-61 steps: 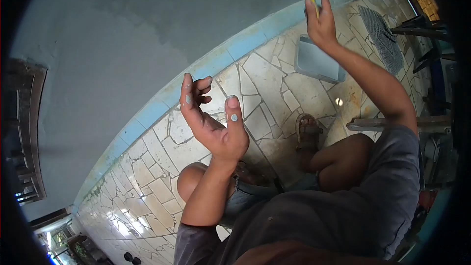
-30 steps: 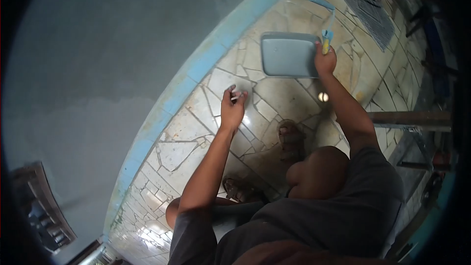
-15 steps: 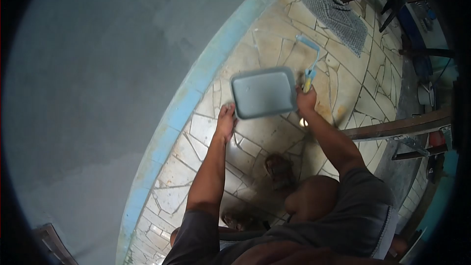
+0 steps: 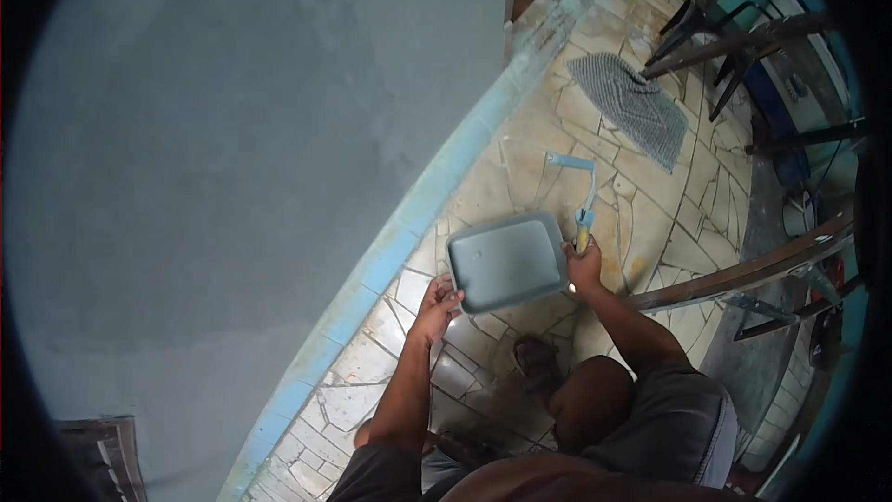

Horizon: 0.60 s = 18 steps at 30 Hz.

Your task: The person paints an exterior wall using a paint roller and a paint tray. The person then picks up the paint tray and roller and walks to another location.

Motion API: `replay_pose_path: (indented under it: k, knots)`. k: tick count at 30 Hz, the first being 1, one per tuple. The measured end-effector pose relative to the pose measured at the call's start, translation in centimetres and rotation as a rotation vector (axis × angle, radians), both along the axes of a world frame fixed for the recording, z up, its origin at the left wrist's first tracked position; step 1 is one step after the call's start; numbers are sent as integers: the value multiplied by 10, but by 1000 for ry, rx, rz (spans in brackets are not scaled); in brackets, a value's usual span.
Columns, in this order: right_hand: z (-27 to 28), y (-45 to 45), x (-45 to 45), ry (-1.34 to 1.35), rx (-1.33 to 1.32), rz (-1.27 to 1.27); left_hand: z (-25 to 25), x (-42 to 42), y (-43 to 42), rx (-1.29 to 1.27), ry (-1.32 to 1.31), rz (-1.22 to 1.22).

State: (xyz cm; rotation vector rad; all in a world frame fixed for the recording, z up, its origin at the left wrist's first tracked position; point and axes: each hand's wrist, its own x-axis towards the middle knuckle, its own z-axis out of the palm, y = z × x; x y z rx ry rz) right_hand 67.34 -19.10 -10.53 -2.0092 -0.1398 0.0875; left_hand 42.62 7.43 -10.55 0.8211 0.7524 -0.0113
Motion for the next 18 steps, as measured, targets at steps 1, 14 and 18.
replay_pose_path:
  k: [1, 14, 18]
  knots:
    - [25, 3, -2, 1, 6, 8, 32, -8, 0, -20, -6, -10]
    - [439, -12, -73, 222, 100, 187, 387, -142, -50, -229, -111, 77]
    - [504, -30, -94, 128, 147, 136, 481, -219, -70, -273, -204, 60]
